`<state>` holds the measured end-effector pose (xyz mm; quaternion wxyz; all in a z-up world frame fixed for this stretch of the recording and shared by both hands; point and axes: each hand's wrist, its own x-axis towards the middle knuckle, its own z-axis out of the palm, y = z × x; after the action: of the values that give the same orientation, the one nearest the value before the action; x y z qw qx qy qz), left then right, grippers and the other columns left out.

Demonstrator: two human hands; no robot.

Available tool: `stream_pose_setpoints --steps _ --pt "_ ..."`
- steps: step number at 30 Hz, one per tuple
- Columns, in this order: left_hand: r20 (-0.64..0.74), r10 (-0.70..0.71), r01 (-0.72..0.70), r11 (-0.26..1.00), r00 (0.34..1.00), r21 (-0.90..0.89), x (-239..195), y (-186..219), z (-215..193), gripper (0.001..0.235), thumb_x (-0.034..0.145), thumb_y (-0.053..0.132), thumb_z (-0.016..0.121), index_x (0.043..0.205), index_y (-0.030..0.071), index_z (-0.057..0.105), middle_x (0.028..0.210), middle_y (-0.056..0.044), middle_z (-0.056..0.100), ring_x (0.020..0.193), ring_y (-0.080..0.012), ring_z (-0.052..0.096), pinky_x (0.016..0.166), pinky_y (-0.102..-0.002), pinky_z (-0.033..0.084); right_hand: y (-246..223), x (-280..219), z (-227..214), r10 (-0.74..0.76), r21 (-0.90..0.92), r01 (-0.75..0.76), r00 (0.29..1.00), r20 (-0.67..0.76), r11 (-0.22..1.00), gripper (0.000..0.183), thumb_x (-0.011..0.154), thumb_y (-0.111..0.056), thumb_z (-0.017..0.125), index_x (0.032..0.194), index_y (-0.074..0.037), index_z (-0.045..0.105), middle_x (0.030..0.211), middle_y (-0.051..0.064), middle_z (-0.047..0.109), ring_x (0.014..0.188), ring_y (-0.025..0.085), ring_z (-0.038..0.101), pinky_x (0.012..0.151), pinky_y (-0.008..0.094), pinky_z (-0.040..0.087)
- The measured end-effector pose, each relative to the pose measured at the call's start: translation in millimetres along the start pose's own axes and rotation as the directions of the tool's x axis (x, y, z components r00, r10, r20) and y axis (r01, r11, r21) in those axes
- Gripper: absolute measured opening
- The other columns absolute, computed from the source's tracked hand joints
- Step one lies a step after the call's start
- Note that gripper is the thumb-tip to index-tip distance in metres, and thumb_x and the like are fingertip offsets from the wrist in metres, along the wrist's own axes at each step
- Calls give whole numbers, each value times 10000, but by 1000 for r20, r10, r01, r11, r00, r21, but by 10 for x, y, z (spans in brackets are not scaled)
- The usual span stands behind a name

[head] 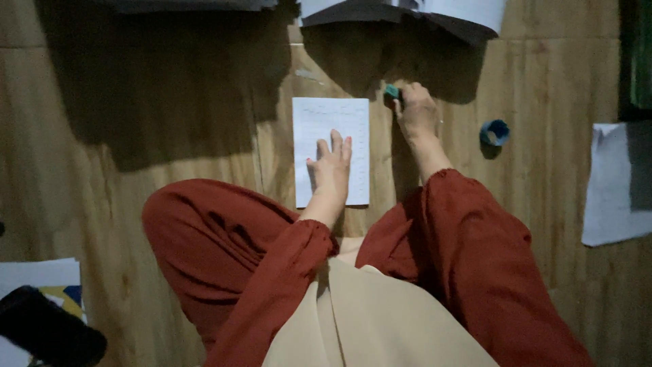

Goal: The person sits on the floor and erases printed text on sheets of paper using a green eraser. They handle the papers one by one, erasing the content, and then place the sheets into a separate pile.

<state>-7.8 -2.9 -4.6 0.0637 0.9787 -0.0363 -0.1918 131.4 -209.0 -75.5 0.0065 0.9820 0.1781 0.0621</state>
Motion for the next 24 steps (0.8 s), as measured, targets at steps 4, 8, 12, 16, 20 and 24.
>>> stream_pose_setpoints --steps 4,8,12,16,20,24 --pt "38 6 -7 999 999 31 -80 -23 -154 557 852 10 490 1345 231 355 1369 -111 252 1074 -340 323 677 -523 467 -151 -215 -288 0 88 -4 999 49 996 188 808 -225 649 922 -127 537 815 16 472 758 197 556 666 307 472" --pt "59 21 -21 1000 998 -3 -7 -16 -42 616 822 -50 514 1356 194 330 1378 -145 209 1064 -360 309 661 -529 461 -765 -696 -1059 -87 310 38 985 149 950 193 841 -147 621 1002 -110 521 828 69 507 797 284 563 678 361 470" --pt "88 31 -32 999 996 5 -5 -14 -28 688 797 -69 536 1380 187 276 1393 -154 170 1088 -373 275 658 -522 440 -836 -1116 -579 -399 68 396 916 46 916 252 697 -195 654 876 -173 478 792 3 429 708 191 521 587 292 459" --pt "106 35 -36 999 994 12 9 -18 -40 680 804 -64 542 1383 171 275 1392 -156 179 1092 -362 285 665 -508 451 -696 -795 -441 -532 -182 509 840 -108 841 135 818 -184 593 927 -246 543 793 -29 422 632 133 493 538 223 441" --pt "103 32 -32 999 994 -3 8 -15 -32 694 789 -70 552 1381 159 273 1385 -178 175 1084 -383 279 659 -531 442 -641 -381 -355 -444 -136 425 875 -193 895 94 846 -209 599 918 -211 537 785 -27 421 673 137 492 497 209 422" --pt "140 18 -19 1000 990 7 6 7 -108 697 800 -81 527 1393 165 254 1410 -164 144 1116 -389 256 688 -537 433 -641 0 -442 -245 10 245 970 0 970 333 706 -156 698 943 -149 464 862 1 406 808 184 500 547 303 486"
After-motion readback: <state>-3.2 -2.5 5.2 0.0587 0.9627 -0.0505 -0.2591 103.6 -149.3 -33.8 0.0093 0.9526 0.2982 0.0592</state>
